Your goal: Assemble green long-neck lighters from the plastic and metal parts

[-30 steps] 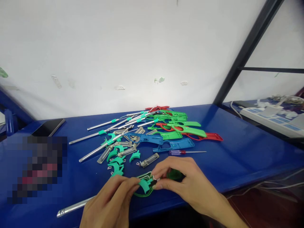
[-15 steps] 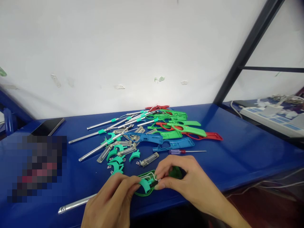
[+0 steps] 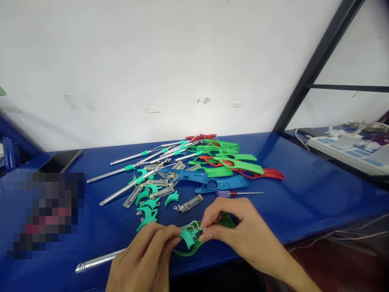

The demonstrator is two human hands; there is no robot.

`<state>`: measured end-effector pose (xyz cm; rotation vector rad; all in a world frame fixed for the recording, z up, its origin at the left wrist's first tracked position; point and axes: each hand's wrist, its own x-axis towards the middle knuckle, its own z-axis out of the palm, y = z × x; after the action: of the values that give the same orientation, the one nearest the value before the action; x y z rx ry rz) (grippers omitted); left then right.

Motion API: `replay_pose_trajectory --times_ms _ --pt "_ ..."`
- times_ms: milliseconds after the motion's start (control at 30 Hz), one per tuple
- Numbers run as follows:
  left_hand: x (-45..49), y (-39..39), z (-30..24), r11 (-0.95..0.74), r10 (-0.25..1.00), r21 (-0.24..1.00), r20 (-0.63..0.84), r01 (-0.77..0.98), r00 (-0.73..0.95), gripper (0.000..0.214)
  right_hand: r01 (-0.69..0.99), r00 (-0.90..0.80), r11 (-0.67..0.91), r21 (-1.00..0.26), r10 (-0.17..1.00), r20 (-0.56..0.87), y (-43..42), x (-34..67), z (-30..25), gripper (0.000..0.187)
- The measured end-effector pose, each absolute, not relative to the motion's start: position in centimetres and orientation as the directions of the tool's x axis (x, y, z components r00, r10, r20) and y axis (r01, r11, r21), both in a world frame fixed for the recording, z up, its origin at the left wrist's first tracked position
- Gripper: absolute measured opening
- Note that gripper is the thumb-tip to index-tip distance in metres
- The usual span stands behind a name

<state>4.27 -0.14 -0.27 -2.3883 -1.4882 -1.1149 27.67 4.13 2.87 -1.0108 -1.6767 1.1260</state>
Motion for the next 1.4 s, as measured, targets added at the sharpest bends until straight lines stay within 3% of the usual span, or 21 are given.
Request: replay_pose_trajectory --times_ms 133,267,433,633,767,1400 --pt "3.8 0.1 -0.6 -0.554 0.694 0.224 0.656 0.802 0.297 0.018 0.259 -0.312 0.401 -0.879 0.895 0.317 4.2 28.0 2.8 0.012" --pt "3.1 0.1 -1.0 -0.590 0.679 0.169 0.633 0.790 0.372 0.029 0.357 -0.381 0.591 -0.723 0.799 0.465 4.1 28.5 2.5 0.009" --pt "2.7 0.2 -0.7 -0.602 0.681 0.108 0.588 0.791 0.437 0.040 0.385 -0.436 0.684 -0.620 0.727 0.531 3.8 28.8 2.3 0.008" --pt "3.0 0.3 0.0 -0.617 0.661 0.125 0.618 0.777 0.426 0.045 0.374 -0.477 0.702 -0.607 0.706 0.523 3.7 28.8 2.2 0.006" --pt "2.8 0.2 -0.1 -0.602 0.702 0.142 0.562 0.786 0.437 0.046 0.368 -0.488 0.709 -0.602 0.698 0.524 3.6 28.8 2.2 0.004" --pt "3.4 0.1 0.0 -0.589 0.677 0.135 0.621 0.797 0.395 0.028 0.396 -0.495 0.677 -0.621 0.727 0.476 3.4 28.9 2.2 0.003"
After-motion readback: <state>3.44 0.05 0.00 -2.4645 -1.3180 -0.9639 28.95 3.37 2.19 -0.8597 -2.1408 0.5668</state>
